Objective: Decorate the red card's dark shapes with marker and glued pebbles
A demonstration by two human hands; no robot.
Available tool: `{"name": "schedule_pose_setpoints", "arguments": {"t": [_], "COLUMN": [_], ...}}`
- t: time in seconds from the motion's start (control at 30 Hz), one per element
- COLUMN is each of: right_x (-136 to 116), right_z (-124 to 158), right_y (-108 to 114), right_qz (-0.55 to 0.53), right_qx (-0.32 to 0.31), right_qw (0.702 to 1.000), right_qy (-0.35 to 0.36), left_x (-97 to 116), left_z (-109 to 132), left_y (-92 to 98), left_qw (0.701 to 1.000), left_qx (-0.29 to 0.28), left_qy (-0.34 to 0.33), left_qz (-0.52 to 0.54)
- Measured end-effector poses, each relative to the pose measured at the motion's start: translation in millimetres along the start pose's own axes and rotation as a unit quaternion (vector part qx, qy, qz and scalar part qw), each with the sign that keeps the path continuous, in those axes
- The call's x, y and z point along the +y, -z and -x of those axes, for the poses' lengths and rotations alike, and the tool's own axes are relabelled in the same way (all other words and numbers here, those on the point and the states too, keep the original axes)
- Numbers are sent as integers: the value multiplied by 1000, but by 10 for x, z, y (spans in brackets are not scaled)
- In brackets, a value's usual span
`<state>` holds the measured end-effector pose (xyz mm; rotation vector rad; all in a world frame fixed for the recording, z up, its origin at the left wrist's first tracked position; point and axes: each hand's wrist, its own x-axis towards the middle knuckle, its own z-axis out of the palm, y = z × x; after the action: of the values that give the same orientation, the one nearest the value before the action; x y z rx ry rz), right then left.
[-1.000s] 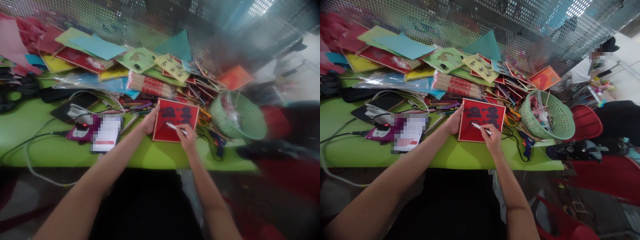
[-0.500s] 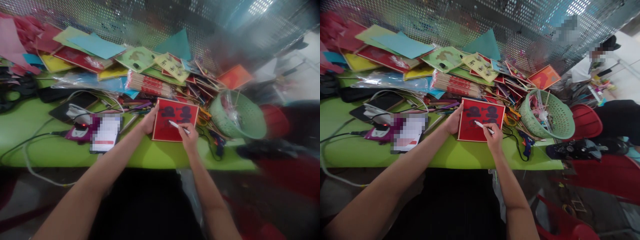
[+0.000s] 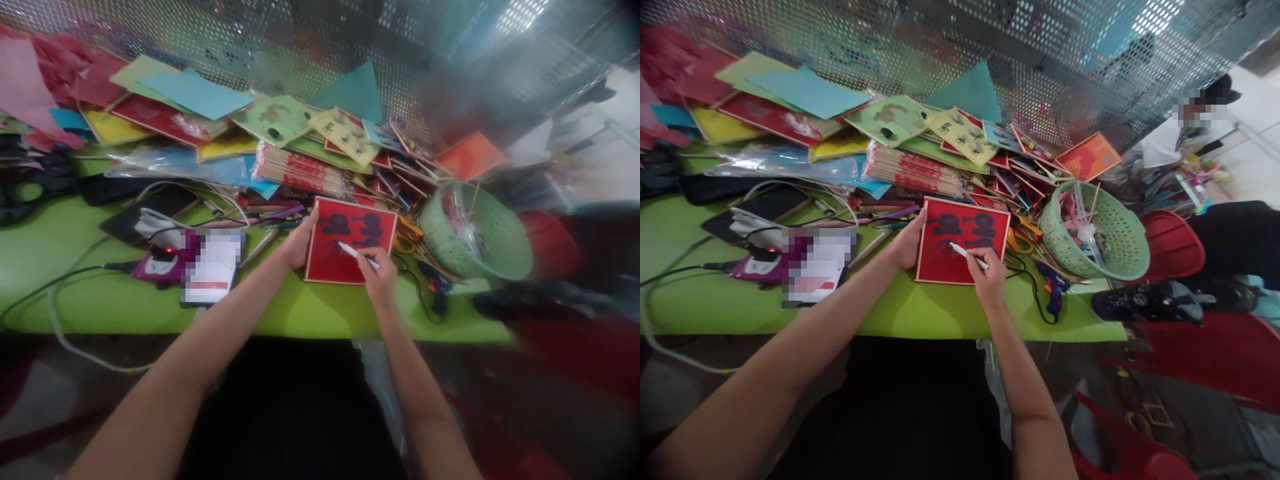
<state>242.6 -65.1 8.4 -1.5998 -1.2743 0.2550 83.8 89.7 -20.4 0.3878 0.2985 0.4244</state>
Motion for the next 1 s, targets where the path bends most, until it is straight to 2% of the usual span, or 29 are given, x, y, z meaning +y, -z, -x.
{"name": "schedule_pose_setpoints", "arguments": {"t": [0.37, 0.53, 1.0], "right_x": [-38, -69, -73], "right_z": [-2, -1, 0], "right_y": [-8, -2, 23], "right_qz": [1, 2, 5], "right_qx": [-40, -56, -50], "right_qw": [999, 998, 999], "right_qy": [22, 12, 10], "left_x": [15, 11, 14], "left_z": [38, 35, 38], "left_y": [-125, -105, -96], "left_qw": [1000, 1000, 1000], "left_qx": [21, 15, 10], "left_qy": [1, 2, 12], "left_qz": [-7, 2, -10]}}
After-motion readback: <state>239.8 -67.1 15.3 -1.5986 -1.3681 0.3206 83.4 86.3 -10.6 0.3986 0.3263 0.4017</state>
